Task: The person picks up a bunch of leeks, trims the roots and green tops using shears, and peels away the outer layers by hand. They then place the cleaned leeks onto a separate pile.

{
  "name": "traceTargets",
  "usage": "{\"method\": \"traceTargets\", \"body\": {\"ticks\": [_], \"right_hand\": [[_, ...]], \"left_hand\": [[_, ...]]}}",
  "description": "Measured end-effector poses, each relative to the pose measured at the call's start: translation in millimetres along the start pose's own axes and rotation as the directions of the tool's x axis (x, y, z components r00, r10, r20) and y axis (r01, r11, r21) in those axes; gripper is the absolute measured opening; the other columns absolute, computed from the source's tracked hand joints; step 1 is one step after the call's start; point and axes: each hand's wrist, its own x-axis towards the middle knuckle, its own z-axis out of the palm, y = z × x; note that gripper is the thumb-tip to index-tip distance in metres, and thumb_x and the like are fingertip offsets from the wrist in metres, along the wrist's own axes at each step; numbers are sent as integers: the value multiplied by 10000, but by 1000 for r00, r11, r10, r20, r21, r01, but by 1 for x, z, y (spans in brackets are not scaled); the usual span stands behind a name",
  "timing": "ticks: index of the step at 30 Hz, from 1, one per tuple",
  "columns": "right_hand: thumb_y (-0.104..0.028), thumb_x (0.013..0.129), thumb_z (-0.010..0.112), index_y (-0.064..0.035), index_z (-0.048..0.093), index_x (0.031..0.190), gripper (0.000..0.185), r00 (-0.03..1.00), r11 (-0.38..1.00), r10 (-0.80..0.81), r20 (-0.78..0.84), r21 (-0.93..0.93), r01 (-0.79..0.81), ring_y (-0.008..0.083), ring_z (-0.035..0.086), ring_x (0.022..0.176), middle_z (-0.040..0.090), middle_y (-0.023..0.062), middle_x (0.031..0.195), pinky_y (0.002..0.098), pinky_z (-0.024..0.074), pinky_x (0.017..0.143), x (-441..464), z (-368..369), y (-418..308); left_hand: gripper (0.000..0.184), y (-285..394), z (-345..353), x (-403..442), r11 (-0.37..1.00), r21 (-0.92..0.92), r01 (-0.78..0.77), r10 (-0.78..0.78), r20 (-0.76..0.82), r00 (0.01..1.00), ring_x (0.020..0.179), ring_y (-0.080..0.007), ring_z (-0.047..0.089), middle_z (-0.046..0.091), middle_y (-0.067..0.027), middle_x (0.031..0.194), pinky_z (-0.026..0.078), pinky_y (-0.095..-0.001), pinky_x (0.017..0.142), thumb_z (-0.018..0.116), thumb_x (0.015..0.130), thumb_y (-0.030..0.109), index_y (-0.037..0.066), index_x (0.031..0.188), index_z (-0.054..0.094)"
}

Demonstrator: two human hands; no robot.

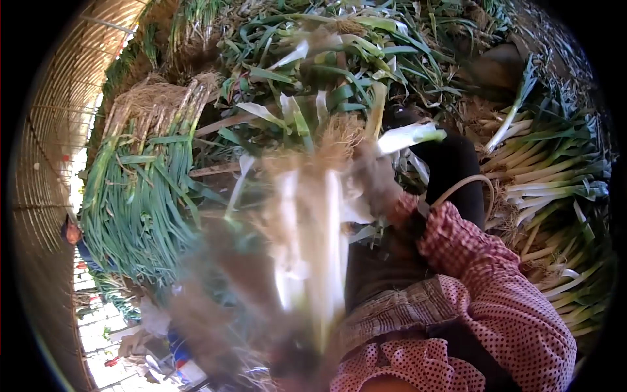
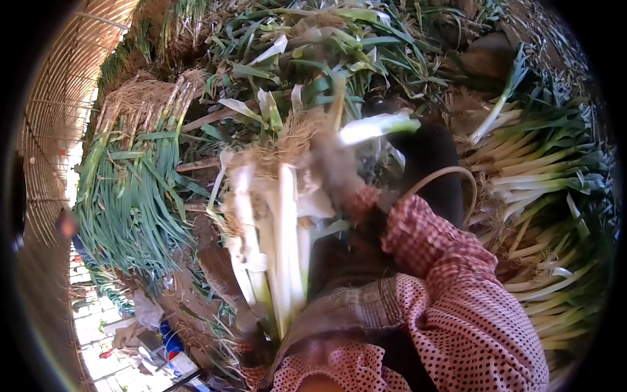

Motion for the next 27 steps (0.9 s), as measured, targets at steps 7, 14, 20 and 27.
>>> {"method": "traceTargets", "body": {"ticks": [7, 14, 20, 27], "right_hand": [[-486, 985, 546, 5, 616, 1161, 527, 964, 962, -265, 12, -61, 265, 206, 594, 851, 636, 90, 969, 362, 517, 727, 245, -18, -21], [-673, 866, 615, 54, 622, 1220, 809, 728, 391, 211, 653, -738, 549, 296, 672, 1026, 692, 203, 1079, 394, 505, 949, 226, 15, -149], [-711, 878, 528, -22, 390, 1492, 933, 33, 408, 649, 760, -384, 828, 360, 566, 1257, 623, 236, 1209, 492, 372, 1123, 52, 51, -105], [-567, 893, 587, -42, 701, 1112, 580, -198, 515, 712, 674, -309, 800, 278, 666, 961, 714, 157, 1015, 404, 515, 837, 11, 64, -70]], "left_hand": [[491, 28, 2, 19, 997, 63, 43, -52, 157, 986, 837, -211, 644, 678, -125, 959, 520, -345, 758, 650, 864, 239, -19, 1274, 573], [441, 40, 23, 3, 828, 432, -358, 220, 338, 915, 779, -308, 682, 697, -200, 910, 537, -401, 739, 619, 897, 264, -14, 1238, 588], [468, 59, 55, -4, 659, 575, -485, 242, 448, 861, 829, -431, 666, 663, -260, 875, 525, -480, 749, 633, 909, 355, -32, 1159, 551], [475, 60, 61, -10, 452, 618, -643, 391, 510, 766, 664, -366, 670, 650, -215, 772, 535, -452, 628, 650, 906, 376, -15, 1157, 549]]}}
